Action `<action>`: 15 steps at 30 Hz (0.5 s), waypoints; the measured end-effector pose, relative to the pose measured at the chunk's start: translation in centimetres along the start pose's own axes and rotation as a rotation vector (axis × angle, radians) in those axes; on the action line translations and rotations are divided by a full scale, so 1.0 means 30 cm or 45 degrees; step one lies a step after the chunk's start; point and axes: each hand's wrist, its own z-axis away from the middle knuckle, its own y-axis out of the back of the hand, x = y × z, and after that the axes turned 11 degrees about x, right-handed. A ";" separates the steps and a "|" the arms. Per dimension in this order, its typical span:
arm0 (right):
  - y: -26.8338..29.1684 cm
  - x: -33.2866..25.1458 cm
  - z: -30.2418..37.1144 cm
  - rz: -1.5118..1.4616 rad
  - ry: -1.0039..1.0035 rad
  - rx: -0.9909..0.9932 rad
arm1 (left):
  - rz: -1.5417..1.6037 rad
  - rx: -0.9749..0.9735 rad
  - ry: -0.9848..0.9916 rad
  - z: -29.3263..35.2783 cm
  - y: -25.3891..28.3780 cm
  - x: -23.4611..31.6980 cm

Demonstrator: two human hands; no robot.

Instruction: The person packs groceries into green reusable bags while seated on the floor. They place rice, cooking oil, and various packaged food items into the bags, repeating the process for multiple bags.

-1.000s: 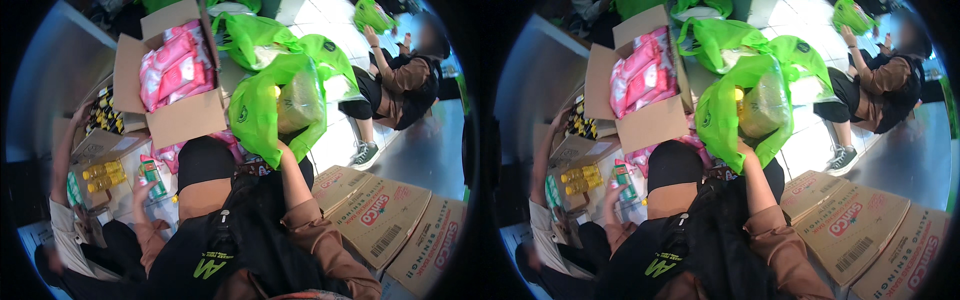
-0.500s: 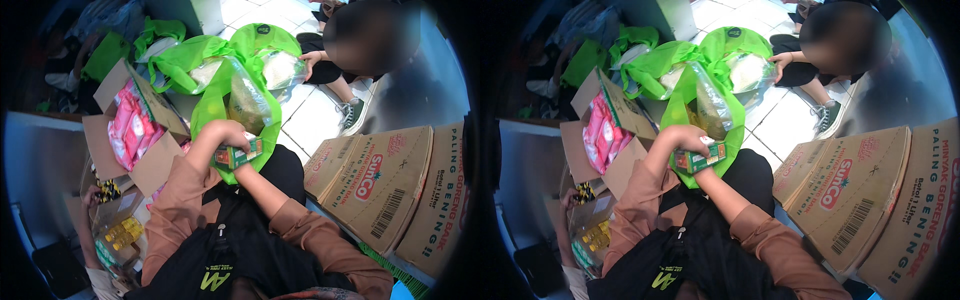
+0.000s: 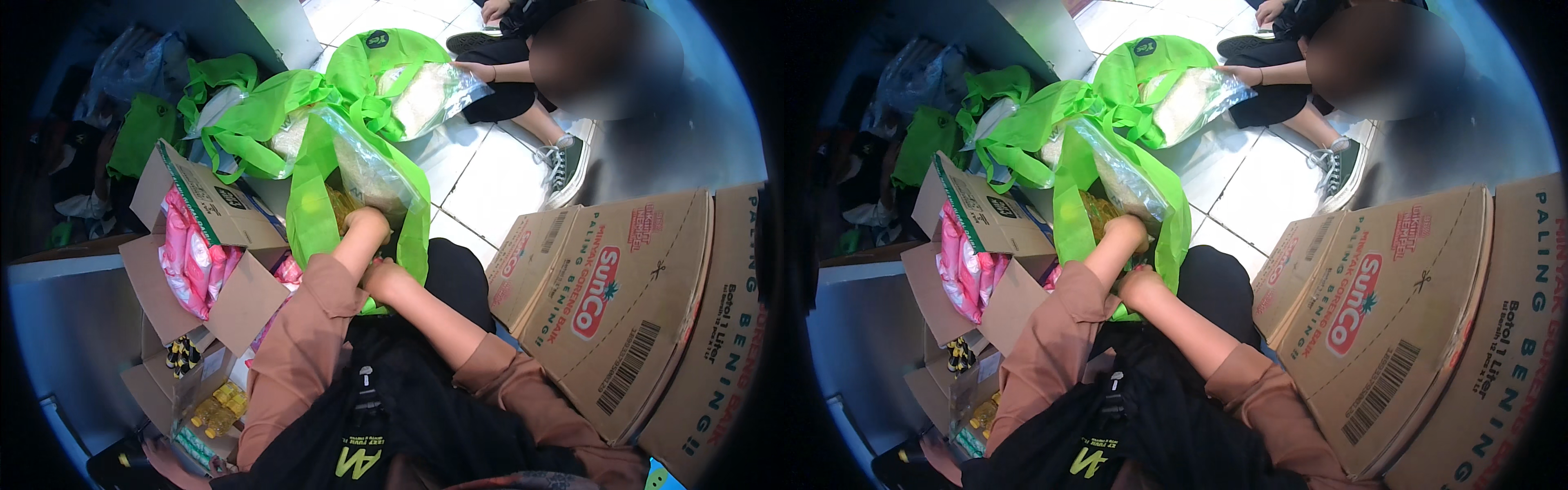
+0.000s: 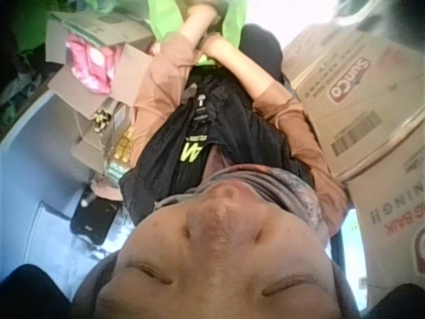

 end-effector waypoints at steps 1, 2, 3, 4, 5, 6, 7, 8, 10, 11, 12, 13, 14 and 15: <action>-0.002 -0.002 0.007 -0.052 -0.083 0.069 | 0.039 0.083 -0.037 0.007 -0.007 -0.016; -0.003 -0.001 0.011 -0.104 -0.164 0.137 | 0.179 0.185 -0.119 0.011 -0.010 -0.042; 0.004 -0.005 0.022 -0.133 -0.125 0.182 | 0.316 0.277 -0.190 0.049 -0.004 -0.080; 0.026 0.002 0.033 -0.160 -0.089 0.230 | 0.452 0.373 -0.264 0.092 0.008 -0.119; 0.045 0.009 0.038 -0.185 -0.049 0.286 | 0.612 0.641 -0.312 0.174 0.014 -0.159; -0.012 0.050 0.010 -0.249 -0.059 0.399 | 0.762 0.910 -0.386 0.266 0.023 -0.182; -0.017 0.045 0.004 -0.321 -0.093 0.399 | 0.733 0.816 -0.379 0.339 0.019 -0.240; -0.018 0.041 -0.001 -0.388 -0.130 0.397 | 0.710 0.724 -0.374 0.393 0.014 -0.279; 0.014 0.011 0.006 -0.445 -0.142 0.393 | 0.589 0.383 -0.222 0.470 0.002 -0.302; 0.015 -0.004 -0.005 -0.494 -0.138 0.458 | 0.531 0.210 -0.148 0.493 -0.007 -0.311; 0.007 -0.027 -0.006 -0.541 -0.132 0.515 | 0.511 0.237 -0.093 0.490 -0.046 -0.311; -0.001 -0.039 -0.008 -0.582 -0.132 0.574 | 0.493 0.265 -0.047 0.445 -0.105 -0.301; -0.020 -0.050 -0.011 -0.633 -0.016 0.674 | 0.470 0.302 -0.001 0.411 -0.153 -0.296; -0.018 -0.050 -0.001 -0.645 -0.019 0.691 | 0.560 0.445 -0.079 0.375 -0.205 -0.301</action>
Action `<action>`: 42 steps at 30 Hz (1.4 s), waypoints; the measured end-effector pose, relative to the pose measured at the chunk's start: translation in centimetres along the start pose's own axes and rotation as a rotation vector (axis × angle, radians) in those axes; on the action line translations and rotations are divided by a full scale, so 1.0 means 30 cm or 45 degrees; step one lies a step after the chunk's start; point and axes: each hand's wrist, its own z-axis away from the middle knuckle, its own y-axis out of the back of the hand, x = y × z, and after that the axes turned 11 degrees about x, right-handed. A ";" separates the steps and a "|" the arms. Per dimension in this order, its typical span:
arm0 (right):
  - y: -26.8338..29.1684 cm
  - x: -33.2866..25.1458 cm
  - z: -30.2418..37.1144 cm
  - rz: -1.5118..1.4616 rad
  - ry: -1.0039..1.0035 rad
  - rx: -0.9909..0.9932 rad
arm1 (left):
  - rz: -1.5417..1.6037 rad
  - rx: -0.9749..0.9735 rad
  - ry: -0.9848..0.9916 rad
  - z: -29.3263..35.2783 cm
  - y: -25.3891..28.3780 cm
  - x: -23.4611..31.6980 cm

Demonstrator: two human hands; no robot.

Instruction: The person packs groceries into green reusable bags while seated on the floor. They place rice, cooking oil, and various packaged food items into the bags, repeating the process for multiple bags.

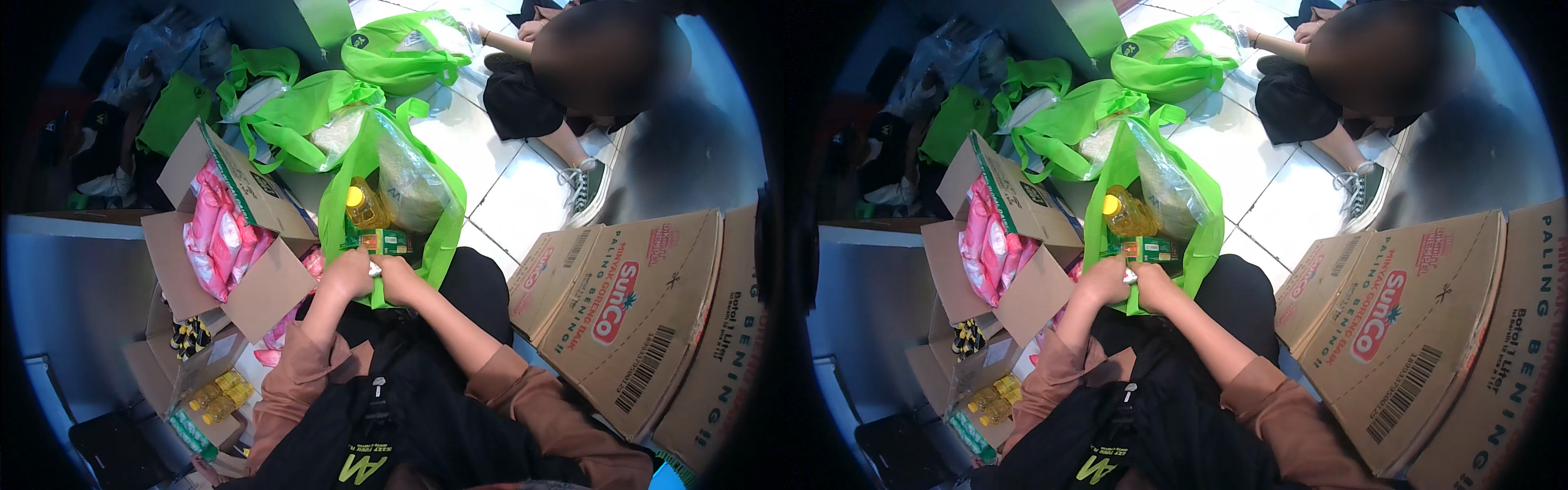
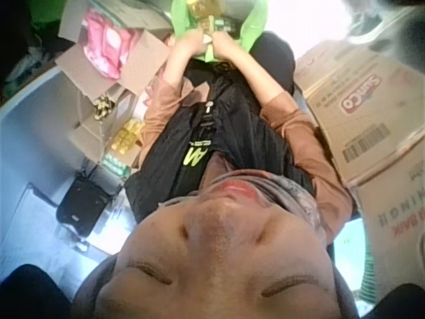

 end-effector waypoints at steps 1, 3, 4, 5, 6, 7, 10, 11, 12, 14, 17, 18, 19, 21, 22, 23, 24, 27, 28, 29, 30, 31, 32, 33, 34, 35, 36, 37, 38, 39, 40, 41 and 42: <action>0.016 -0.009 0.016 -0.012 -0.005 0.011 | 0.104 0.124 -0.088 -0.003 -0.045 -0.027; 0.094 -0.042 0.039 0.000 -0.073 -0.140 | 0.347 0.389 -0.272 0.000 -0.088 -0.044; 0.126 -0.046 0.044 0.137 -0.140 -0.228 | 0.337 0.319 -0.281 0.005 -0.087 -0.043; 0.134 -0.029 0.040 0.194 -0.196 -0.238 | 0.327 0.250 -0.290 0.007 -0.082 -0.045; 0.141 -0.016 0.034 0.250 -0.252 -0.242 | 0.313 0.182 -0.303 0.014 -0.071 -0.039; 0.146 -0.030 0.027 0.237 -0.264 -0.058 | 0.069 0.088 -0.249 0.038 -0.049 -0.012; 0.161 -0.063 -0.010 0.268 -0.322 0.286 | -0.383 -0.107 -0.110 0.146 0.014 0.072; 0.163 -0.058 -0.035 0.328 -0.362 0.258 | -0.405 0.053 -0.166 0.181 0.003 0.066; 0.158 -0.056 -0.056 0.382 -0.401 0.233 | -0.385 0.100 -0.172 0.207 0.009 0.063; 0.135 -0.040 -0.082 0.339 -0.449 0.156 | -0.341 0.194 -0.187 0.244 0.036 0.062; 0.041 0.021 -0.121 0.133 -0.525 0.198 | -0.286 0.198 -0.195 0.244 0.057 0.133; 0.013 0.033 -0.126 0.106 -0.511 0.219 | -0.198 0.167 -0.189 0.245 0.055 0.174; 0.001 0.040 -0.124 0.085 -0.500 0.242 | -0.200 0.061 -0.233 0.234 0.023 0.211; 0.000 0.056 -0.091 0.082 -0.426 0.331 | -0.163 -0.104 -0.265 0.227 -0.001 0.239; 0.013 0.052 -0.054 0.099 -0.359 0.395 | -0.125 -0.161 -0.250 0.231 0.010 0.246; 0.036 0.052 -0.030 0.115 -0.291 0.459 | -0.088 -0.218 -0.237 0.231 0.014 0.248; 0.070 0.059 -0.021 -0.030 -0.312 0.432 | 0.112 0.045 -0.357 0.222 0.010 0.226; 0.185 0.047 0.034 -0.589 -0.461 0.297 | 0.697 0.572 -0.534 0.169 0.044 0.175; 0.162 0.154 0.075 -0.693 -0.157 0.167 | 0.896 0.577 -0.518 0.133 0.095 0.200; 0.158 0.140 0.088 -0.437 -0.138 -0.103 | 1.119 0.508 -0.409 0.105 0.126 0.223; 0.165 0.090 0.090 -0.178 -0.101 -0.377 | 0.990 0.439 -0.460 0.086 0.133 0.207; 0.189 -0.004 0.093 -0.110 -0.025 -0.654 | 0.867 0.364 -0.521 0.058 0.122 0.179; 0.191 -0.086 0.098 -0.039 0.045 -0.924 | 0.744 0.284 -0.586 0.034 0.110 0.155; 0.125 -0.100 0.152 0.007 0.185 -0.774 | 0.702 -0.003 -0.471 0.013 0.103 0.131; 0.056 -0.118 0.196 0.041 0.339 -0.632 | 0.436 -0.073 -0.433 -0.026 0.022 0.046; 0.053 -0.166 0.188 0.153 0.261 -0.667 | 0.171 -0.142 -0.384 -0.059 -0.052 -0.020; 0.072 -0.234 0.183 0.265 0.179 -0.703 | 0.094 -0.155 -0.159 -0.064 -0.043 -0.014; 0.091 -0.285 0.182 0.374 0.103 -0.732 | 0.010 -0.161 0.068 -0.066 -0.022 -0.010; 0.097 -0.300 0.194 0.405 0.181 -0.616 | 0.065 -0.037 0.121 -0.078 -0.037 -0.029; 0.099 -0.307 0.218 0.438 0.262 -0.500 | 0.123 0.093 0.174 -0.101 -0.074 -0.066; 0.105 -0.313 0.253 0.472 0.331 -0.392 | 0.188 0.212 0.226 -0.105 -0.096 -0.081; 0.124 -0.319 0.285 0.260 0.488 -0.102 | 0.183 0.198 0.237 -0.128 -0.111 -0.093; 0.169 -0.344 0.312 0.213 0.481 0.016 | 0.189 0.178 0.257 -0.158 -0.120 -0.093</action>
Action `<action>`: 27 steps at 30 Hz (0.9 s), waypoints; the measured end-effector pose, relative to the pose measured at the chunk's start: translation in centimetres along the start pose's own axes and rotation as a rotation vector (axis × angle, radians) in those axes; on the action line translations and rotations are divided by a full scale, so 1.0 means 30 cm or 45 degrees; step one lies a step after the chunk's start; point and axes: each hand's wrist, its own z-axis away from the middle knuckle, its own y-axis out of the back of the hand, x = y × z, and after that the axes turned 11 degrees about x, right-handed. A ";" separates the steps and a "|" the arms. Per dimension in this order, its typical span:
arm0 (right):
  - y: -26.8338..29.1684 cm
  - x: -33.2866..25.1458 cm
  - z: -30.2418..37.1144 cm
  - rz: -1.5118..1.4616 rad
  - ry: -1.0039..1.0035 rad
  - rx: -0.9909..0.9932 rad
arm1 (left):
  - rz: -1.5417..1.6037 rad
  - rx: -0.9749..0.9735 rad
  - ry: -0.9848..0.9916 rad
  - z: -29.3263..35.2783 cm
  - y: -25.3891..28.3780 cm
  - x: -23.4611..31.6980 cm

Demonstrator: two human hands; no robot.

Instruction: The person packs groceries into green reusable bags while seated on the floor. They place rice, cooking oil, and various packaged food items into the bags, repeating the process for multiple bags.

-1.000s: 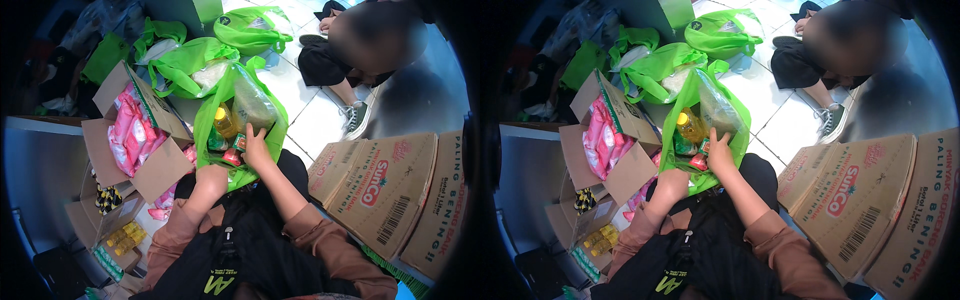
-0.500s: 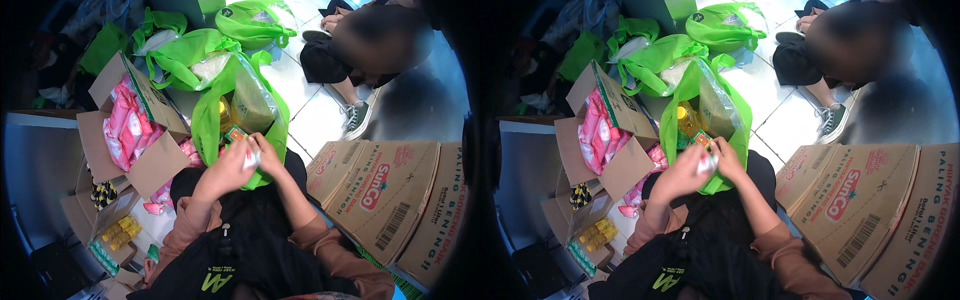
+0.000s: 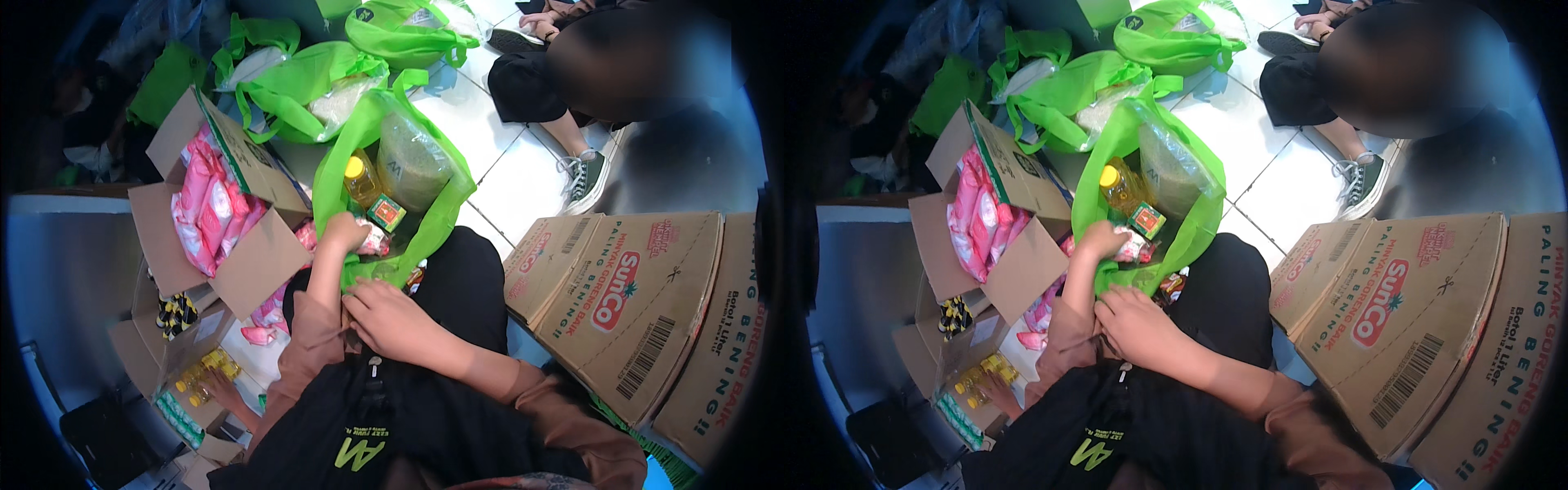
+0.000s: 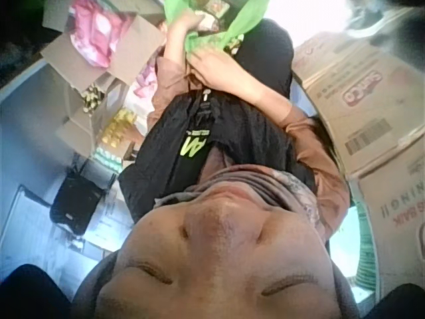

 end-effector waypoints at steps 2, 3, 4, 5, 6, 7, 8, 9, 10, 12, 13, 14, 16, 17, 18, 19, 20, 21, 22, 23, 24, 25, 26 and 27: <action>0.129 -0.064 0.024 -0.056 -0.021 0.225 | 0.020 -0.004 0.026 -0.010 -0.019 0.009; 0.175 -0.072 0.051 0.078 -0.055 0.259 | 0.033 0.022 0.025 -0.003 -0.007 0.027; 0.209 -0.066 0.080 0.205 -0.081 0.298 | 0.039 0.052 0.031 0.006 0.003 0.033; 0.219 -0.021 0.112 0.253 -0.129 0.192 | 0.048 0.071 0.040 0.011 0.002 0.024; 0.207 0.026 0.140 0.321 -0.181 0.080 | 0.074 0.083 0.040 0.019 -0.002 0.016; 0.168 0.089 0.157 0.318 -0.271 0.040 | 0.095 0.092 0.027 0.032 -0.013 0.016; 0.114 0.159 0.163 0.313 -0.358 0.012 | 0.090 0.098 0.012 0.058 -0.011 0.022; 0.054 0.210 0.163 0.352 -0.285 0.081 | 0.085 0.108 -0.010 0.093 0.002 0.038; -0.004 0.256 0.156 0.395 -0.208 0.151 | 0.083 0.121 -0.036 0.131 0.021 0.064; -0.075 0.321 0.144 0.418 -0.141 0.200 | -0.142 -0.073 -0.238 0.219 0.028 0.115; -0.101 0.332 0.135 0.393 -0.150 0.174 | -0.257 -0.178 -0.373 0.246 0.005 0.118; -0.118 0.342 0.128 0.369 -0.162 0.150 | -0.193 -0.208 -0.456 0.253 -0.047 0.115; -0.077 0.292 0.096 0.160 -0.026 0.119 | 0.097 -0.048 -0.587 0.273 -0.131 0.081; -0.034 0.244 0.091 0.096 0.018 0.052 | 0.128 -0.182 -0.566 0.254 -0.149 0.077; 0.027 0.192 0.083 0.039 0.061 -0.022 | 0.171 -0.314 -0.546 0.234 -0.148 0.076; 0.128 0.131 0.070 -0.018 -0.016 -0.140 | 0.260 -0.329 -0.521 0.246 -0.101 0.080; 0.244 0.067 0.055 -0.076 -0.092 -0.264 | 0.350 -0.342 -0.489 0.286 -0.007 0.093; 0.344 0.003 0.039 -0.143 -0.079 -0.162 | 0.440 -0.354 -0.460 0.322 0.049 0.095; 0.428 -0.047 0.024 -0.205 -0.073 -0.059 | 0.477 -0.355 -0.459 0.353 0.047 0.091; 0.494 -0.064 0.025 -0.245 -0.041 0.113 | 0.511 -0.363 -0.484 0.385 0.034 0.111; 0.546 -0.078 0.004 -0.158 -0.007 0.254 | 0.543 -0.362 -0.503 0.415 0.027 0.129; 0.600 -0.093 -0.014 -0.063 0.011 0.402 | 0.452 -0.324 -0.504 0.450 0.051 0.157; 0.630 -0.109 -0.045 0.164 0.024 0.519 | 0.363 -0.285 -0.501 0.490 0.079 0.186; 0.612 -0.116 -0.067 0.039 -0.184 0.572 | 0.267 -0.244 -0.496 0.529 0.108 0.211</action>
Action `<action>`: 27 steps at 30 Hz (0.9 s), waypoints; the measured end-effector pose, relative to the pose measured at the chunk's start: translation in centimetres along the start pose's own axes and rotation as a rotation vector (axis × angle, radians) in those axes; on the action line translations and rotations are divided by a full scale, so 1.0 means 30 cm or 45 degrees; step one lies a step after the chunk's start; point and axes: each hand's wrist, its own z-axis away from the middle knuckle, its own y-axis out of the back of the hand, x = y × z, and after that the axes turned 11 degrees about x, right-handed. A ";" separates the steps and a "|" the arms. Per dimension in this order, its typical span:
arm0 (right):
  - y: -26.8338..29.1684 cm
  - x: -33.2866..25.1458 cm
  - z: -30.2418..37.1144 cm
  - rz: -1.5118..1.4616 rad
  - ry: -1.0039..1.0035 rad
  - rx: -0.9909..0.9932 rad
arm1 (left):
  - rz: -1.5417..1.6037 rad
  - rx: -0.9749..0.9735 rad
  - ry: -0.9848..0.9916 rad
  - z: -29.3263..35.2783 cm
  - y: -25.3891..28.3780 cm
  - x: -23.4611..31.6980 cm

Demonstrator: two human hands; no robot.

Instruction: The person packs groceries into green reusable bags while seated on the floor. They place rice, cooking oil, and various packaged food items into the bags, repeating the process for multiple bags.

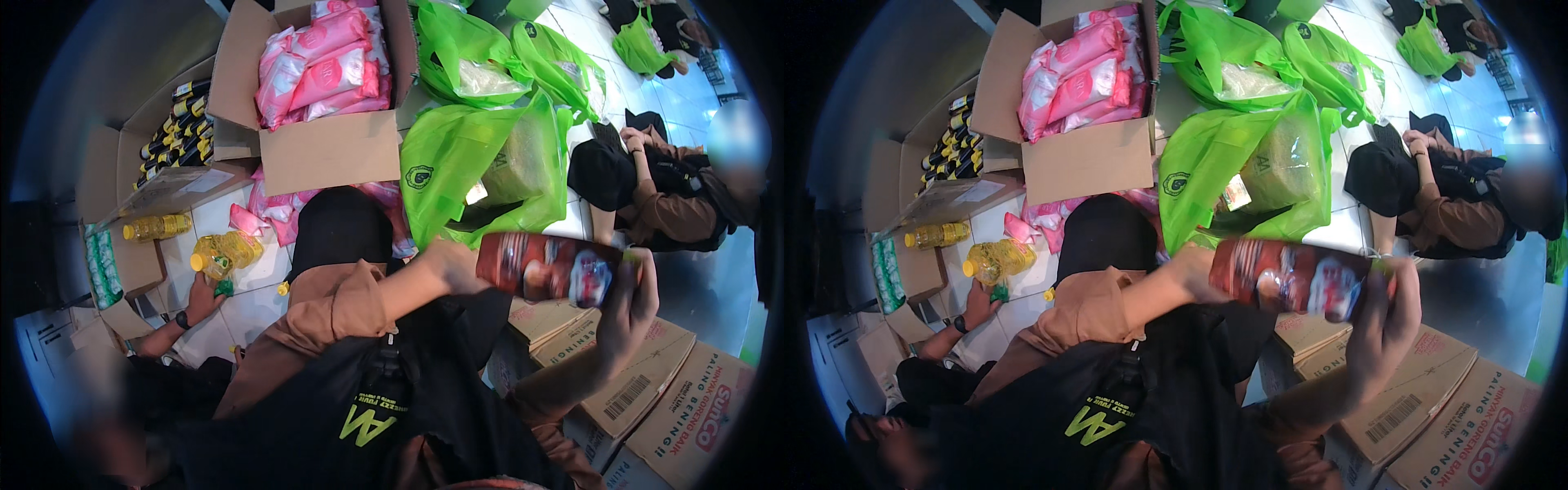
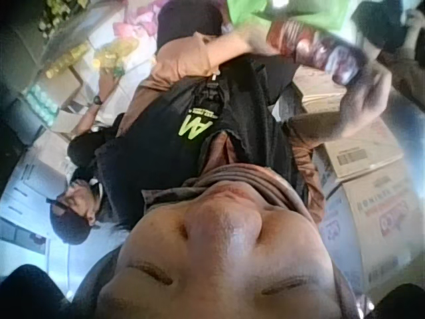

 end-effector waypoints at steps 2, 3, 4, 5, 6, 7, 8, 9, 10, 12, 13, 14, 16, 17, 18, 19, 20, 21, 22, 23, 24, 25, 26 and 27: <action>-0.122 -0.041 -0.024 -0.123 -0.366 -0.022 | -0.158 0.079 0.018 0.016 -0.047 0.011; -0.190 0.002 -0.026 -0.065 -0.375 0.030 | -0.211 0.130 -0.009 0.002 -0.099 0.006; -0.254 0.036 -0.036 0.255 -0.156 -0.033 | -0.388 0.177 0.056 -0.001 -0.159 0.027; -0.315 0.078 -0.042 0.554 0.071 -0.093 | -0.431 0.409 0.028 0.035 -0.183 0.034; -0.366 0.138 -0.045 0.656 -0.069 -0.138 | -0.422 0.528 0.003 0.056 -0.184 0.044; -0.417 0.214 -0.043 0.745 -0.208 -0.188 | -0.426 0.644 -0.007 0.081 -0.177 0.045; -0.449 0.309 -0.044 0.864 -0.270 -0.270 | -0.379 0.639 -0.096 0.114 -0.148 0.034; -0.479 0.368 -0.049 0.984 -0.333 -0.346 | -0.163 0.777 -0.118 0.147 -0.135 0.002; -0.492 0.355 -0.058 0.955 -0.423 -0.345 | 0.069 0.918 -0.166 0.190 -0.124 -0.035; -0.493 0.339 -0.085 0.895 -0.623 -0.320 | 0.377 1.291 -0.116 0.310 -0.069 -0.128; -0.499 0.350 -0.101 0.844 -0.589 -0.309 | 0.443 1.534 -0.006 0.406 -0.017 -0.185; -0.511 0.373 -0.113 0.794 -0.560 -0.294 | 0.141 1.436 0.324 0.515 0.023 -0.245; -0.466 0.480 -0.114 0.683 -0.635 -0.172 | -0.028 1.255 0.609 0.641 -0.074 -0.468; -0.449 0.542 -0.118 0.571 -0.700 -0.115 | -0.113 0.859 0.844 0.713 -0.105 -0.528; -0.456 0.528 -0.124 0.659 -0.735 -0.153 | 0.036 0.646 0.902 0.751 -0.138 -0.582; -0.478 0.493 -0.117 0.744 -0.771 -0.188 | 0.174 0.430 0.953 0.775 -0.188 -0.650; -0.486 0.480 -0.116 0.640 -0.821 -0.241 | 0.245 0.649 0.700 0.807 -0.299 -0.767; -0.485 0.473 -0.119 0.534 -0.866 -0.283 | 0.322 0.854 0.426 0.812 -0.416 -0.880; -0.482 0.471 -0.118 0.423 -0.915 -0.319 | 0.305 0.861 0.395 0.812 -0.483 -0.939; -0.495 0.462 -0.109 0.297 -0.957 -0.363 | 0.278 0.869 0.376 0.828 -0.521 -0.968; -0.528 0.431 -0.099 0.196 -1.065 -0.231 | 0.280 0.793 0.509 0.847 -0.539 -0.980; -0.549 0.403 -0.090 0.100 -1.178 -0.082 | 0.276 0.706 0.629 0.841 -0.529 -0.987; -0.565 0.450 -0.053 0.322 -0.905 -0.151 | 0.100 0.648 0.664 0.813 -0.470 -0.929; -0.596 0.518 -0.005 0.538 -0.630 -0.236 | -0.083 0.605 0.706 0.802 -0.382 -0.840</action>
